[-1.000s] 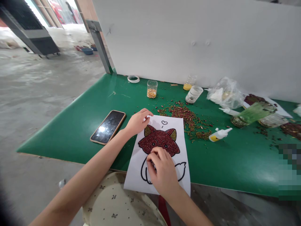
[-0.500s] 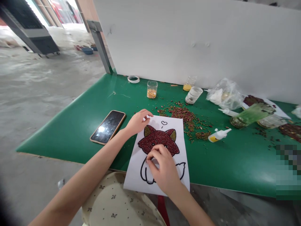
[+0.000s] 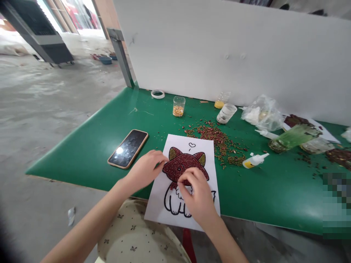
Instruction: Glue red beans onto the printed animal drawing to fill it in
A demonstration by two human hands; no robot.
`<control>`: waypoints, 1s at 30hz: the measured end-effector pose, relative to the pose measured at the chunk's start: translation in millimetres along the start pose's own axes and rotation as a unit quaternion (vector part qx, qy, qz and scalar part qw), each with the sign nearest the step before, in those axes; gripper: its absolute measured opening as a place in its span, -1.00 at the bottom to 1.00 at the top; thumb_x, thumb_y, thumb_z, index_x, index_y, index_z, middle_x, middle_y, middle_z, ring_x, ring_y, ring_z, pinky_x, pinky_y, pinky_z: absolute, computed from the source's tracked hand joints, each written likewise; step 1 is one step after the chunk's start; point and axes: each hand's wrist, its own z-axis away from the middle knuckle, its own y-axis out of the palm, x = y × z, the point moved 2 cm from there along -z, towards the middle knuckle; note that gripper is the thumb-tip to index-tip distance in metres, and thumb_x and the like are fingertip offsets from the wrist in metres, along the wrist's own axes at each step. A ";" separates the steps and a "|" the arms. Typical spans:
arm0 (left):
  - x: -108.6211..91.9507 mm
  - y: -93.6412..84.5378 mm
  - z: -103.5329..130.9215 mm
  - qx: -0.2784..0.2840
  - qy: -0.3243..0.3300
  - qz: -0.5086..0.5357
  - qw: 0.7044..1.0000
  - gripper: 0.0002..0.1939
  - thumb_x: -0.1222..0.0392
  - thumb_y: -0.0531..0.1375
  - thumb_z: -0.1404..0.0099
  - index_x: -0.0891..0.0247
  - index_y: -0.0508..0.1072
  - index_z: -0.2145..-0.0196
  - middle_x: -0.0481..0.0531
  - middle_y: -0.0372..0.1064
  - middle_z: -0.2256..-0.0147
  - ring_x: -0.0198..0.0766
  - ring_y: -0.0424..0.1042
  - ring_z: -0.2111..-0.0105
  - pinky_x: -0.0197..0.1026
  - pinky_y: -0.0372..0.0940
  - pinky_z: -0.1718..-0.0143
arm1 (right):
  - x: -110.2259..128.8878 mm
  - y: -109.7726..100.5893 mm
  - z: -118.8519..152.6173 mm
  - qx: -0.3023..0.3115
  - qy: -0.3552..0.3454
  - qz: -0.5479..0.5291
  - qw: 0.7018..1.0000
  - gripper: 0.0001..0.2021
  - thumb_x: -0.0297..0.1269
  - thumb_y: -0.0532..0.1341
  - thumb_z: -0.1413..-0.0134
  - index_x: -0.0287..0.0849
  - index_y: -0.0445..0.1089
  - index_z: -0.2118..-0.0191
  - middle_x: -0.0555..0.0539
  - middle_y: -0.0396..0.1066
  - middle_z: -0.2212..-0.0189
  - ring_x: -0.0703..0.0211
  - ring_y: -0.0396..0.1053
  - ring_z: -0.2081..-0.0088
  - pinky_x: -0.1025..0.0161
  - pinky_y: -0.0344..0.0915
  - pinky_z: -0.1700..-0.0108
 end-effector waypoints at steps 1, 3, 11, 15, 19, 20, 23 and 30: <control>-6.2 0.1 18.2 -0.001 0.007 -0.005 1.000 -0.68 0.40 -0.03 -0.25 0.24 0.49 0.23 0.07 0.45 0.27 -0.16 0.39 0.20 -0.08 0.30 0.14 | -2.9 -3.3 1.3 -0.025 -0.003 0.017 1.000 -0.91 -0.38 0.12 -0.11 -0.12 0.36 0.34 -0.10 0.30 0.25 0.10 0.30 0.17 0.15 0.29 0.15; -17.0 5.0 50.4 0.000 0.014 -0.007 1.000 -0.64 0.39 -0.03 -0.28 0.20 0.43 0.07 0.04 0.41 0.06 -0.14 0.31 -0.01 -0.04 0.25 -0.02 | -6.7 -6.2 7.2 -0.071 -0.028 0.073 0.994 -0.89 -0.35 0.12 -0.11 -0.10 0.39 0.28 -0.12 0.30 0.17 0.04 0.27 0.06 0.03 0.24 0.02; -26.9 31.1 86.3 0.039 0.046 -0.074 0.995 -0.55 0.27 -0.03 -0.34 0.11 0.19 -0.18 0.01 0.01 -0.25 -0.12 -0.07 -0.26 0.06 0.02 -0.22 | -1.1 20.6 47.5 -0.058 -0.139 0.179 0.972 -0.71 -0.45 0.12 -0.08 -0.03 0.39 0.10 -0.10 0.14 -0.13 -0.09 -0.03 -0.22 -0.30 -0.17 -0.22; -25.9 29.7 84.6 0.036 0.051 -0.080 0.995 -0.55 0.26 -0.04 -0.35 0.11 0.19 -0.18 0.03 0.01 -0.25 -0.12 -0.06 -0.26 0.06 0.03 -0.22 | -2.5 27.1 51.6 -0.039 -0.138 0.169 0.975 -0.67 -0.45 0.09 -0.11 -0.04 0.35 0.01 -0.12 0.10 -0.18 -0.11 -0.07 -0.25 -0.30 -0.05 -0.19; -25.6 29.6 85.7 0.031 0.050 -0.074 0.995 -0.55 0.26 -0.06 -0.36 0.13 0.17 -0.19 0.00 0.00 -0.25 -0.15 -0.07 -0.26 0.03 0.03 -0.23 | -3.7 28.2 50.5 -0.041 -0.126 0.165 0.977 -0.67 -0.41 0.10 -0.12 -0.05 0.34 -0.01 -0.13 0.10 -0.19 -0.15 -0.10 -0.26 -0.26 0.08 -0.15; -25.2 29.9 86.0 0.032 0.049 -0.073 0.996 -0.55 0.26 -0.06 -0.36 0.13 0.16 -0.19 0.00 0.00 -0.25 -0.16 -0.07 -0.26 0.02 0.03 -0.23 | -3.8 28.3 50.3 -0.041 -0.123 0.166 0.978 -0.67 -0.40 0.10 -0.12 -0.05 0.35 -0.01 -0.14 0.10 -0.19 -0.15 -0.10 -0.27 -0.26 0.09 -0.15; -24.2 30.6 86.3 0.032 0.053 -0.069 0.996 -0.55 0.26 -0.05 -0.36 0.12 0.16 -0.19 0.00 0.00 -0.25 -0.16 -0.07 -0.26 0.01 0.03 -0.23 | -4.0 28.8 50.0 -0.038 -0.120 0.173 0.977 -0.67 -0.39 0.09 -0.13 -0.05 0.35 -0.01 -0.13 0.11 -0.20 -0.15 -0.09 -0.26 -0.27 0.09 -0.15; -22.9 31.3 87.2 0.042 0.059 -0.078 0.994 -0.53 0.26 -0.06 -0.37 0.11 0.11 -0.22 -0.01 -0.05 -0.27 -0.16 -0.12 -0.28 0.02 0.01 -0.24 | -4.8 30.2 49.8 -0.030 -0.128 0.177 0.975 -0.64 -0.41 0.10 -0.12 -0.07 0.33 -0.05 -0.14 0.10 -0.20 -0.15 -0.09 -0.27 -0.30 -0.01 -0.19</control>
